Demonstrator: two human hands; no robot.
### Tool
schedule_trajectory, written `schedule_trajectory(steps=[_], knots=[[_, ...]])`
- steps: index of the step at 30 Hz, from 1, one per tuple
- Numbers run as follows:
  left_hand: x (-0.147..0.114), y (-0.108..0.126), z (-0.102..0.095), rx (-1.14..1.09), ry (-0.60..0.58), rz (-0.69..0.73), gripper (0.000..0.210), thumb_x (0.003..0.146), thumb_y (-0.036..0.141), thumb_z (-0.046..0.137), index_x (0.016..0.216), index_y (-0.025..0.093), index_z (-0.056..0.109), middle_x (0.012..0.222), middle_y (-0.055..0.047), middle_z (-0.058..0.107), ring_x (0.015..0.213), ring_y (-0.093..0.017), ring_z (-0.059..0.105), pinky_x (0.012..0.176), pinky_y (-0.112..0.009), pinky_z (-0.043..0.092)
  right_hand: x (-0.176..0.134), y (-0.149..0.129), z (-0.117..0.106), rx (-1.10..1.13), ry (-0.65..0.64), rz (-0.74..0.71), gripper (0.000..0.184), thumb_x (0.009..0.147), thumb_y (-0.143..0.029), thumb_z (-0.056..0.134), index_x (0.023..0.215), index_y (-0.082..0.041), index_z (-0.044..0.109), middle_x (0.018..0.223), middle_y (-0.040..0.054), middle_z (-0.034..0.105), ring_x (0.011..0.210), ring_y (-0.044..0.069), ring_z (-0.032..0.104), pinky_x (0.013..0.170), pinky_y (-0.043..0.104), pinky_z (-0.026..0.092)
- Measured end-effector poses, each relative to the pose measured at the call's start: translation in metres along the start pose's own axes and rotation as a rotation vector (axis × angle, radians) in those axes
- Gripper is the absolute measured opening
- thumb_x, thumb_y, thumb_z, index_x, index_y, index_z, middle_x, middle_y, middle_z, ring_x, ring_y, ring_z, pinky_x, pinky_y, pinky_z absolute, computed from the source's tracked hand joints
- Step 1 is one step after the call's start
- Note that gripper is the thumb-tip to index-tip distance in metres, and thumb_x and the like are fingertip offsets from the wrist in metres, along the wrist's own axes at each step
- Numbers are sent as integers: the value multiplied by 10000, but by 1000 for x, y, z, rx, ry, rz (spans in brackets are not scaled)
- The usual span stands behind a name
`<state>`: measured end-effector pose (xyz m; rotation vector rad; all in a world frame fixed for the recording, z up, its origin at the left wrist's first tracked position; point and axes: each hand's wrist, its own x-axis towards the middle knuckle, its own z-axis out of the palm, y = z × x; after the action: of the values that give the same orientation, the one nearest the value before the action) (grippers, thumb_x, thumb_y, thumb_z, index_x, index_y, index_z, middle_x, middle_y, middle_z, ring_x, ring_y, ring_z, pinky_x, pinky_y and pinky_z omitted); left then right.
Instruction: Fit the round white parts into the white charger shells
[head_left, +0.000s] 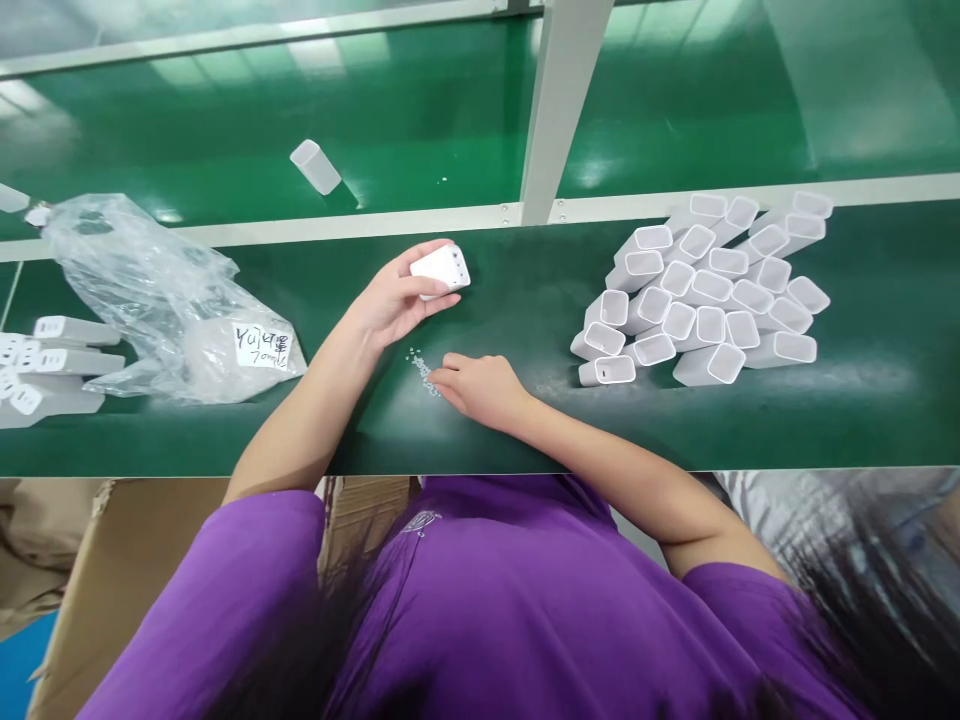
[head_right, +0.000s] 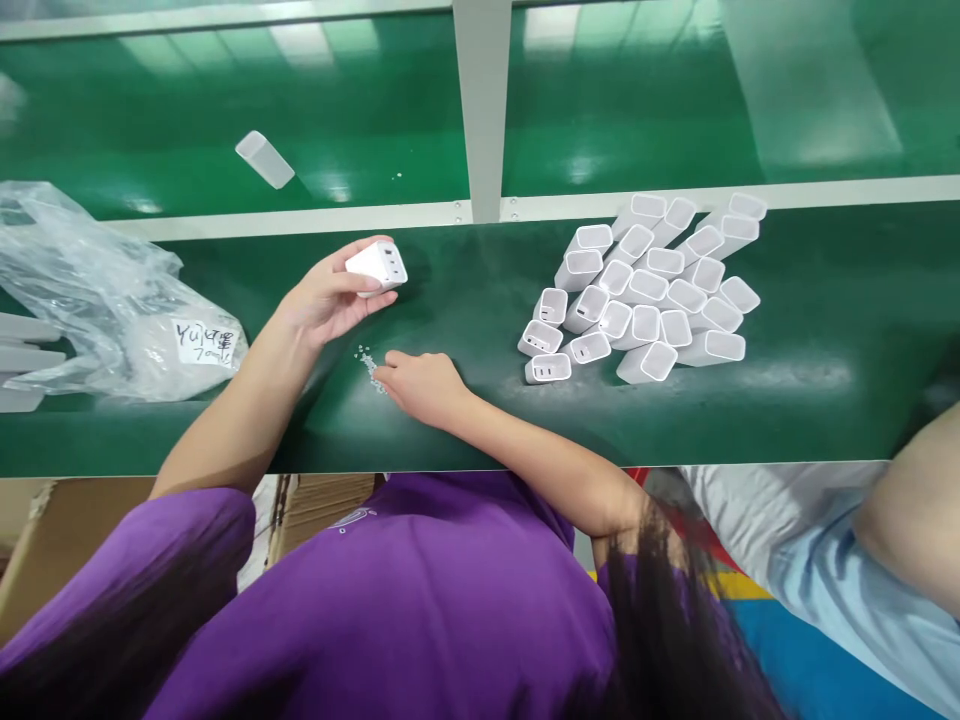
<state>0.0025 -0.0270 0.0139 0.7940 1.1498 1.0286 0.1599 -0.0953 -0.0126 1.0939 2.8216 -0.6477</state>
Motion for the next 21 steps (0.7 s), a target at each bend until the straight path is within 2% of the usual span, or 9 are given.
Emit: schedule_trajectory(steps=[7,12,15,18,21], knots=[[-14,-16,-9,-9,11,-3,575,505,84,800,1020,203,572,836,25,624,742,-104,674,682,-210,600,-1,-8,0,-62,12,-18,343,1060,-250,332,1162,-211,657,1056,70,668,819,173,681,552,279,300],[-20,-21,-4,16,26,80,495,536,372,885,904,180,615,832,-11,648,705,-107,630,582,-191,557,-1,-5,-3,-5,9,46,307,1059,-295,376,1139,-183,651,1098,79,666,822,182,684,560,284,310],[-24,-24,-1,18,41,129,530,628,586,819,889,158,649,796,-41,650,699,-122,620,562,-201,542,-1,8,-5,122,30,94,253,1045,-308,437,1106,-201,658,1102,52,669,832,170,674,596,268,338],[-25,-26,0,0,41,152,575,750,689,691,941,147,667,790,-55,664,693,-130,637,565,-209,542,-1,25,-4,320,119,120,181,1007,-255,498,1030,-185,663,1020,42,672,843,152,652,674,254,399],[-27,-27,2,13,41,126,611,821,737,579,954,149,671,812,-75,699,729,-154,682,617,-233,572,-1,39,-5,571,340,44,156,975,-264,534,954,-160,648,926,33,659,824,133,619,749,252,449]])
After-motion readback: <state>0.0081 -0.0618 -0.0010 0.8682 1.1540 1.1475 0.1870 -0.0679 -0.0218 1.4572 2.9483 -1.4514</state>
